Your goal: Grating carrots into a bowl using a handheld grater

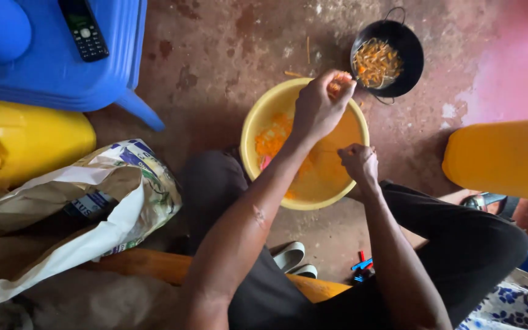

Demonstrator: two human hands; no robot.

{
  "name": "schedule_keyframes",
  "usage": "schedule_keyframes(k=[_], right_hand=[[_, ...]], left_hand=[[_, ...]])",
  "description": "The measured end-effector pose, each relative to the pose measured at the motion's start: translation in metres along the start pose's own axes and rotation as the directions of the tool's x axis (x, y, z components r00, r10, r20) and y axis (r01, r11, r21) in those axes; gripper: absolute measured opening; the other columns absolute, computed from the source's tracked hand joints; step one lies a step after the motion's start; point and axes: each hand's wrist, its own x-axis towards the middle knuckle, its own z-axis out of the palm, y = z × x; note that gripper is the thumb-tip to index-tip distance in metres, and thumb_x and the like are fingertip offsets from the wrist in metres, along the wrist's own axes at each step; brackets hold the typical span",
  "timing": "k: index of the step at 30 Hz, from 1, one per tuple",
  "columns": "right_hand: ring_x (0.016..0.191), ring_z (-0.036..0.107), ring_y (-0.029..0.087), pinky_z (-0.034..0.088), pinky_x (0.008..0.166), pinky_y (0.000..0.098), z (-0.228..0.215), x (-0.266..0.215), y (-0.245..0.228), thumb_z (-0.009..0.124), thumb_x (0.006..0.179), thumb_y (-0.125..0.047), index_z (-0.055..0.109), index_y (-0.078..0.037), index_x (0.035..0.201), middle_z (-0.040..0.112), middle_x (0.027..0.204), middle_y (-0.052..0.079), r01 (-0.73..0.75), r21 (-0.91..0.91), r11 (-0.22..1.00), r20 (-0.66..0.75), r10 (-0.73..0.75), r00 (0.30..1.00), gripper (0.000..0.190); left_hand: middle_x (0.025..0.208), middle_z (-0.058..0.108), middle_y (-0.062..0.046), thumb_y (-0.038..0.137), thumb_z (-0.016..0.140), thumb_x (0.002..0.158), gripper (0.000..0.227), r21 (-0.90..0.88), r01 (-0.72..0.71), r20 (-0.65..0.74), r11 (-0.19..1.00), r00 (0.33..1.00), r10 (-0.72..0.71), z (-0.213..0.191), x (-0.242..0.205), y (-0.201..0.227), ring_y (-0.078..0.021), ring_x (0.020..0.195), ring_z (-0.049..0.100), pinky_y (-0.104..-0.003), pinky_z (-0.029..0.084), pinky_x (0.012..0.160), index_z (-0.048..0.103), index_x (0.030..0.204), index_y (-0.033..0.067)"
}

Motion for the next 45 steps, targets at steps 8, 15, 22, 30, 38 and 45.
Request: schedule_keyframes(k=[8,15,22,30,38,45], right_hand=[[0.089,0.077,0.031,0.059,0.09,0.0484,0.007,-0.003,0.023,0.07,0.094,-0.042,0.081,-0.027,0.097,0.077,0.076,0.0,0.057,0.072,0.996,0.003,-0.058,0.998,0.019],[0.102,0.077,0.039,0.061,0.095,0.0551,0.128,0.012,0.059,0.067,0.088,-0.036,0.083,-0.031,0.101,0.082,0.096,0.009,-0.006,-0.068,0.998,0.216,0.021,0.976,0.021],[0.102,0.075,0.044,0.058,0.095,0.0585,0.188,0.003,0.044,0.071,0.086,-0.034,0.081,-0.022,0.106,0.08,0.098,0.016,0.021,-0.029,0.999,0.292,-0.012,0.956,0.024],[0.091,0.072,0.045,0.055,0.083,0.0591,0.217,-0.011,0.06,0.07,0.088,-0.037,0.076,-0.018,0.102,0.076,0.093,0.017,0.074,-0.052,0.996,0.217,-0.061,0.974,0.024],[0.081,0.069,0.046,0.053,0.072,0.0597,0.204,0.007,0.03,0.069,0.09,-0.041,0.071,-0.014,0.097,0.072,0.087,0.018,0.246,-0.107,0.963,0.094,-0.236,0.967,0.027],[0.071,0.066,0.047,0.05,0.062,0.0603,0.205,0.036,0.034,0.068,0.092,-0.044,0.066,-0.01,0.094,0.069,0.083,0.019,0.393,-0.196,0.898,-0.016,-0.404,0.915,0.033]], left_hand=[[0.103,0.084,-0.004,0.045,0.069,0.092,0.028,-0.002,0.002,-0.055,1.0,0.999,-0.002,-0.023,-0.009,0.013,-0.033,0.102,0.081,-0.054,0.064,0.095,0.077,0.11,0.0254],[0.109,0.083,-0.003,0.043,0.068,0.094,0.027,-0.025,-0.026,-0.045,0.999,0.999,0.025,-0.021,-0.014,0.016,-0.0318,0.103,0.081,-0.052,0.064,0.095,0.077,0.112,0.0247],[0.096,0.084,-0.001,0.048,0.057,0.097,0.037,-0.073,-0.079,0.024,0.994,0.996,0.081,-0.026,-0.018,0.034,-0.0167,0.081,0.081,-0.033,0.063,0.075,0.075,0.107,0.0172],[0.108,0.081,-0.002,0.032,0.062,0.103,0.025,-0.163,-0.103,0.052,0.981,0.992,0.113,-0.017,-0.031,0.036,-0.0165,0.095,0.078,-0.033,0.06,0.093,0.071,0.116,0.0127],[0.112,0.081,-0.002,0.033,0.06,0.103,0.026,-0.187,-0.056,0.069,0.981,0.995,0.07,-0.02,-0.03,0.032,-0.016,0.092,0.078,-0.033,0.062,0.088,0.072,0.117,0.0131],[0.1,0.08,0.002,0.036,0.06,0.102,0.025,-0.14,-0.122,0.012,0.983,0.992,0.125,-0.019,-0.025,0.031,-0.0143,0.083,0.076,-0.032,0.061,0.083,0.073,0.11,0.0156]])
